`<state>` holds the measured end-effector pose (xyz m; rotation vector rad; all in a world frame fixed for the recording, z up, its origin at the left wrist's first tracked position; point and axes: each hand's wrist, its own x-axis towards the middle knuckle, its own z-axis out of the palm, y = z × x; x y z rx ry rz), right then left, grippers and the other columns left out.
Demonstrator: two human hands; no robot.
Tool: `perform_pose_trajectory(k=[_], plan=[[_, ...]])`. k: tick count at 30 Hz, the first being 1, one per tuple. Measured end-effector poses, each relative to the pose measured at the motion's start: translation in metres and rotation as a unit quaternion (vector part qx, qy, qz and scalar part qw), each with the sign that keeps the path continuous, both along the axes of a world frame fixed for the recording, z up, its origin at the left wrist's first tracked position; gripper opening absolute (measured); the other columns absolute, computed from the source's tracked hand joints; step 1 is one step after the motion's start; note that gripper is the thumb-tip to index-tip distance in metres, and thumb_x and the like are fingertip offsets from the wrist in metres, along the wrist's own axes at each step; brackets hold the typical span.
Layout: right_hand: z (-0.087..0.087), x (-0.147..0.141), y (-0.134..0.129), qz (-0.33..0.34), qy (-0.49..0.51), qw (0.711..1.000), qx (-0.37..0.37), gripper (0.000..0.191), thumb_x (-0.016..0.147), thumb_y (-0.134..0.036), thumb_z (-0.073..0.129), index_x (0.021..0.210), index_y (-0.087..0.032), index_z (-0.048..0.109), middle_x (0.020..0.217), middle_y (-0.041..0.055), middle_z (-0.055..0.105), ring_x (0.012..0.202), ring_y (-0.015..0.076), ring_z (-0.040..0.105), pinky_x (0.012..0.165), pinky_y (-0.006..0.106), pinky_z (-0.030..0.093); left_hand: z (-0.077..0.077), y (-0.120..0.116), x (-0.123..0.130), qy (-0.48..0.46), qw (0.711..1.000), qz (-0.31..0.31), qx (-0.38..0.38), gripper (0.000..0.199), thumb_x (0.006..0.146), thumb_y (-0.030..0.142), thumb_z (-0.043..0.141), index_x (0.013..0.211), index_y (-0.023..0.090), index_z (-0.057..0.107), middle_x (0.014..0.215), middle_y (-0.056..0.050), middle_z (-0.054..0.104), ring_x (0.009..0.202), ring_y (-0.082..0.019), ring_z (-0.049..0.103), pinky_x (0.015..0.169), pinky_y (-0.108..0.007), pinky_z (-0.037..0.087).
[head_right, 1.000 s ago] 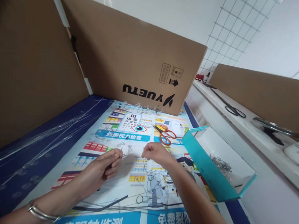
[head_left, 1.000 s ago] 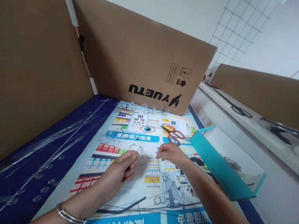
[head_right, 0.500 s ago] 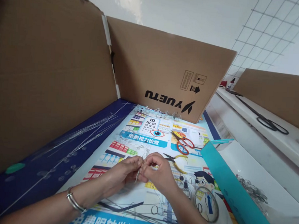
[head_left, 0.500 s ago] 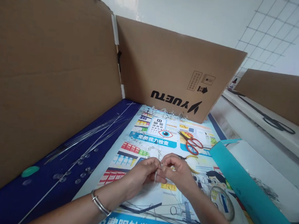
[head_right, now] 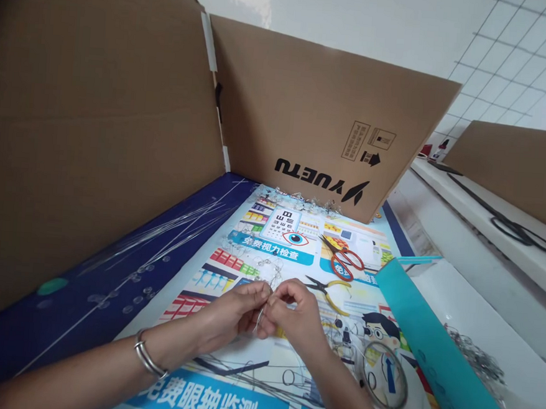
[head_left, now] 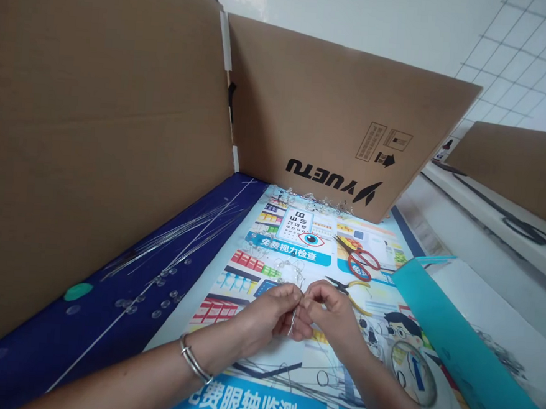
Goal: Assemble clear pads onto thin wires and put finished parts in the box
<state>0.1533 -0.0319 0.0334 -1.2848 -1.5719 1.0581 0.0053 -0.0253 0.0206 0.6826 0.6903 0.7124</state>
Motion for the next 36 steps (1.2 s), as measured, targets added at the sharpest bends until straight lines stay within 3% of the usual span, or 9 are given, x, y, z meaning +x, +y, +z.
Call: perform_pose_trajectory(k=[5,8,12,15,29,36], plan=[[-0.002,-0.001,-0.002,-0.007,-0.006,1.0,-0.008,0.007,0.069,-0.013,0.053,0.065,-0.019,0.052,0.066,-0.0034,0.051,0.065,0.0125,0.048,0.064,0.025,0.039,-0.003,-0.001,0.002,-0.01,1.0,0.005,-0.002,0.02,0.085,0.033,0.05,0.074,0.017,0.045,0.059,-0.001,0.059,0.049,-0.012,0.057,0.052,-0.024,0.041],[-0.003,-0.004,-0.003,-0.012,-0.013,1.0,0.007,0.008,0.069,-0.012,0.053,0.065,-0.019,0.052,0.066,-0.0033,0.051,0.065,0.013,0.048,0.066,0.025,0.039,-0.005,-0.002,0.003,-0.003,1.0,0.017,0.022,0.025,0.085,0.037,0.049,0.07,0.017,0.045,0.052,0.003,0.051,0.039,-0.007,0.045,0.044,-0.02,0.032],[-0.006,-0.009,-0.004,-0.031,-0.03,0.998,0.044,0.01,0.071,-0.014,0.053,0.064,-0.019,0.051,0.067,-0.002,0.052,0.067,0.0142,0.048,0.065,0.026,0.039,-0.005,-0.003,0.003,0.012,0.998,0.03,0.046,0.029,0.084,0.04,0.05,0.067,0.018,0.042,0.051,0.007,0.04,0.041,-0.005,0.033,0.042,-0.019,0.022],[-0.007,-0.01,-0.006,-0.023,-0.011,0.999,0.025,0.008,0.077,-0.017,0.051,0.069,-0.02,0.052,0.066,-0.0017,0.055,0.067,0.0146,0.05,0.066,0.026,0.04,-0.001,-0.004,0.003,0.039,0.996,0.04,0.074,0.031,0.084,0.04,0.048,0.065,0.018,0.04,0.053,0.007,0.037,0.041,-0.004,0.028,0.042,-0.019,0.018],[-0.008,0.001,-0.008,-0.043,0.05,0.998,0.013,0.01,0.078,-0.025,0.057,0.072,-0.018,0.053,0.067,-0.0018,0.053,0.065,0.013,0.048,0.063,0.024,0.04,0.009,-0.003,0.001,0.053,0.982,0.001,0.179,0.031,0.085,0.043,0.045,0.068,0.018,0.041,0.058,0.006,0.037,0.046,-0.006,0.025,0.044,-0.02,0.02],[-0.004,0.005,-0.008,-0.05,0.048,0.998,0.011,0.009,0.076,-0.023,0.058,0.069,-0.017,0.055,0.065,-0.0019,0.054,0.064,0.0131,0.048,0.062,0.024,0.039,0.001,0.001,0.002,0.1,0.969,-0.009,0.224,0.031,0.085,0.044,0.046,0.068,0.018,0.045,0.054,0.006,0.036,0.045,-0.007,0.027,0.044,-0.021,0.021]])
